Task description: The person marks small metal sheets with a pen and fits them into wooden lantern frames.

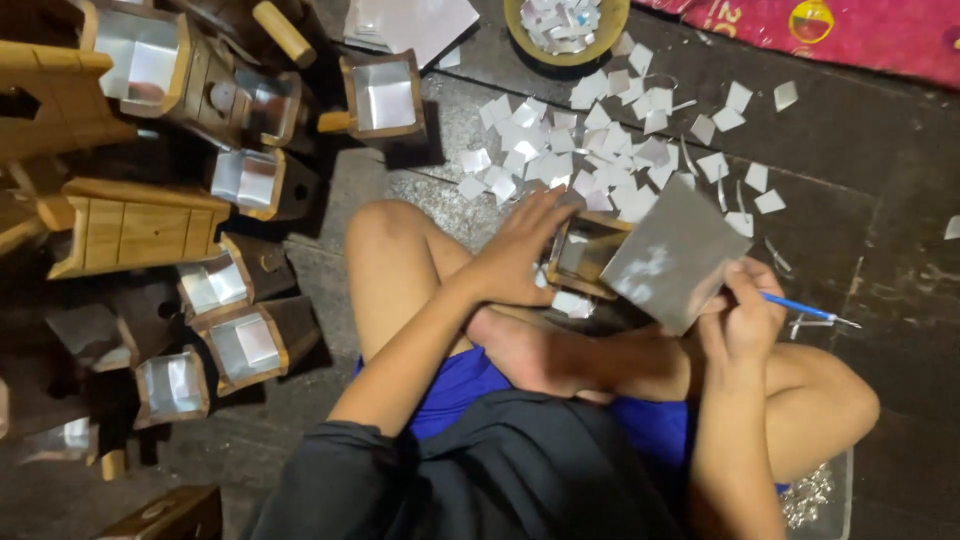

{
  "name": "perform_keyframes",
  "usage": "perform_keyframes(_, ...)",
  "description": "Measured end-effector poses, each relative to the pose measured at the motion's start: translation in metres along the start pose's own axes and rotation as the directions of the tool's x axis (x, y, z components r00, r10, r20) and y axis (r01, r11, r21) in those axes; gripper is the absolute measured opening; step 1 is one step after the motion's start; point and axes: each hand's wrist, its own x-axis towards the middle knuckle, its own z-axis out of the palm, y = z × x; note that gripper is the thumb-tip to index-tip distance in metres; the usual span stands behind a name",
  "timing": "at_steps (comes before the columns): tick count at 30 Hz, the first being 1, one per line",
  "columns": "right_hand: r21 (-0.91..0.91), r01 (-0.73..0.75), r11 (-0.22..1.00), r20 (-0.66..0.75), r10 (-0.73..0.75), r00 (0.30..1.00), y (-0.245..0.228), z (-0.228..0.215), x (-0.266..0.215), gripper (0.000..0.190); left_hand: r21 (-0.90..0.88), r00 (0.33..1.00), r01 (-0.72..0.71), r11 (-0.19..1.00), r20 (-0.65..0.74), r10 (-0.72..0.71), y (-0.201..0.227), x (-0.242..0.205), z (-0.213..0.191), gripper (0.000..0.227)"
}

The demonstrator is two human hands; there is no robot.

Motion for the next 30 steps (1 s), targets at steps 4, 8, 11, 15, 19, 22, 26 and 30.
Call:
perform_keyframes(4,0.225,-0.018,0.974,0.129,-0.012,0.992,-0.002,-0.010,0.004,0.009,0.192,0.998,0.045,0.980,-0.041,-0.038,-0.001,0.006,0.026,0.119)
perform_keyframes(8,0.249,-0.025,0.968,0.161,-0.016,0.987,-0.003,-0.004,-0.005,0.007,0.024,0.993,-0.040,0.999,-0.106,0.042,0.009,0.001,0.017,0.109)
perform_keyframes(11,0.155,-0.007,0.988,0.130,-0.013,0.991,0.004,0.010,-0.016,0.006,-0.014,0.997,-0.035,0.999,-0.075,0.034,0.010,-0.004,0.011,0.113)
perform_keyframes(15,0.016,-0.018,1.000,0.095,0.016,0.995,0.025,0.007,-0.019,0.007,-0.011,0.998,-0.030,0.999,-0.048,0.030,0.002,-0.011,0.025,0.124)
perform_keyframes(19,-0.040,-0.005,0.999,0.099,0.009,0.995,0.035,0.014,-0.031,0.006,-0.005,0.992,-0.081,0.997,-0.099,0.081,-0.005,-0.018,0.024,0.127)
perform_keyframes(22,-0.072,-0.050,0.996,0.118,0.058,0.991,0.038,0.018,-0.043,0.009,-0.102,0.998,-0.022,0.995,-0.060,0.016,0.002,-0.030,0.010,0.118)
perform_keyframes(26,-0.131,-0.110,0.985,0.128,0.127,0.984,0.039,0.028,-0.059,0.010,-0.235,0.944,0.151,0.960,-0.254,-0.211,0.003,-0.047,-0.005,0.066)
perform_keyframes(30,-0.213,-0.137,0.967,0.166,0.174,0.971,0.047,0.036,-0.067,0.013,-0.501,0.820,0.380,0.777,-0.205,-0.534,0.027,-0.047,-0.003,0.037)
